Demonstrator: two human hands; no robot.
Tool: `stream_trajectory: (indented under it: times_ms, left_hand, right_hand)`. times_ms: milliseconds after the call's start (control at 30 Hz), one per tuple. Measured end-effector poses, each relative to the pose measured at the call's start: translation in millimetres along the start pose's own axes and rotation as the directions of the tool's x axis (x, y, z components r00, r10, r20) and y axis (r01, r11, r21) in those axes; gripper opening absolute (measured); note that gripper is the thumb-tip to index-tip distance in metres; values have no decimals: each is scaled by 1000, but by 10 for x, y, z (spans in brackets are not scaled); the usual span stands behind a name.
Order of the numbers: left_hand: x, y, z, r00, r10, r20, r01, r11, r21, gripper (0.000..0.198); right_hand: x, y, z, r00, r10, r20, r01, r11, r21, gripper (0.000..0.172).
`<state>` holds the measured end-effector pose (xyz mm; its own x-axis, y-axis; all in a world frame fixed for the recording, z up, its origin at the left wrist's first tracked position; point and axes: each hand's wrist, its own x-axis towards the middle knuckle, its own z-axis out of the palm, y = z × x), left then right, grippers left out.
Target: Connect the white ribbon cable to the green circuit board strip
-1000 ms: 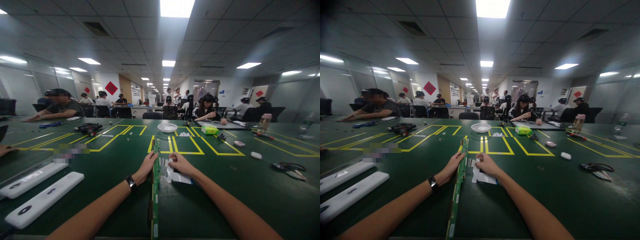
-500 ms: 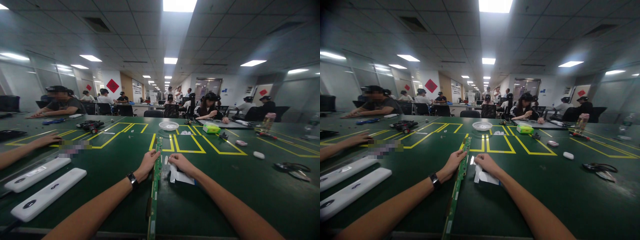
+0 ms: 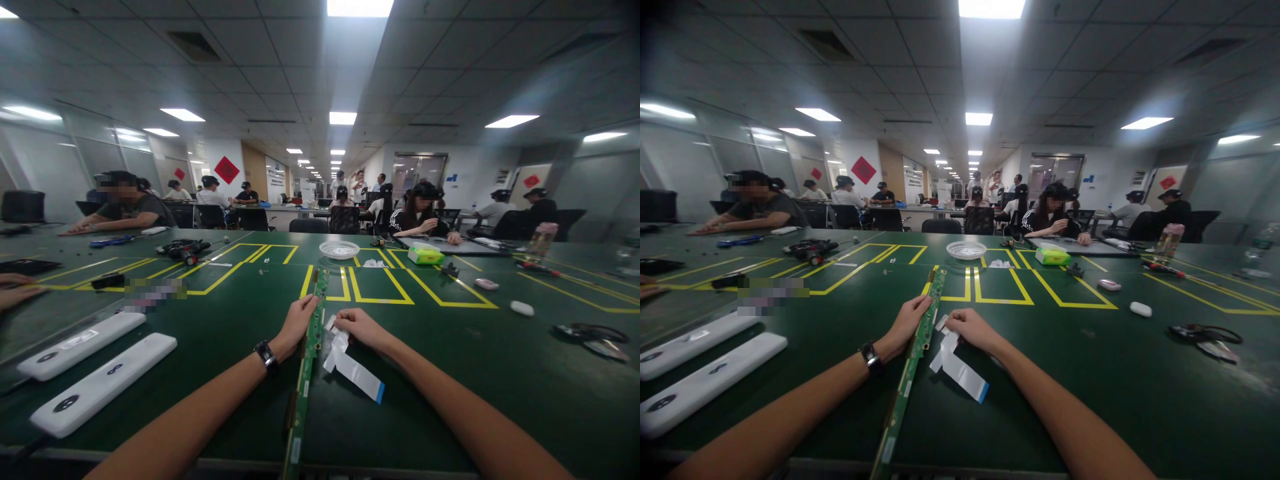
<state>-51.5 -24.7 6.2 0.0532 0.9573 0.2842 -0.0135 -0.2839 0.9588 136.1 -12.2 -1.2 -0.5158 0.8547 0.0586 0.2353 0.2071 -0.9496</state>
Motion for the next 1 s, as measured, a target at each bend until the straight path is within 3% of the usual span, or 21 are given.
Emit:
stream_trajectory:
  times_ms: [233,500,1000]
  left_hand:
    - [-15,-47,20,999,-19,42,19,1000,5,39]
    - [-26,6,30,998,-5,69,15,989,-148,42]
    - [-15,-27,28,999,8,43,-3,993,-114,39]
  right_hand:
    - [-26,-56,12,999,-29,-17,29,1000,0,28]
    - [-61,-83,11,1000,-14,-18,13,998,-61,29]
    - [-34,-34,35,1000,-12,-26,11,999,-45,31]
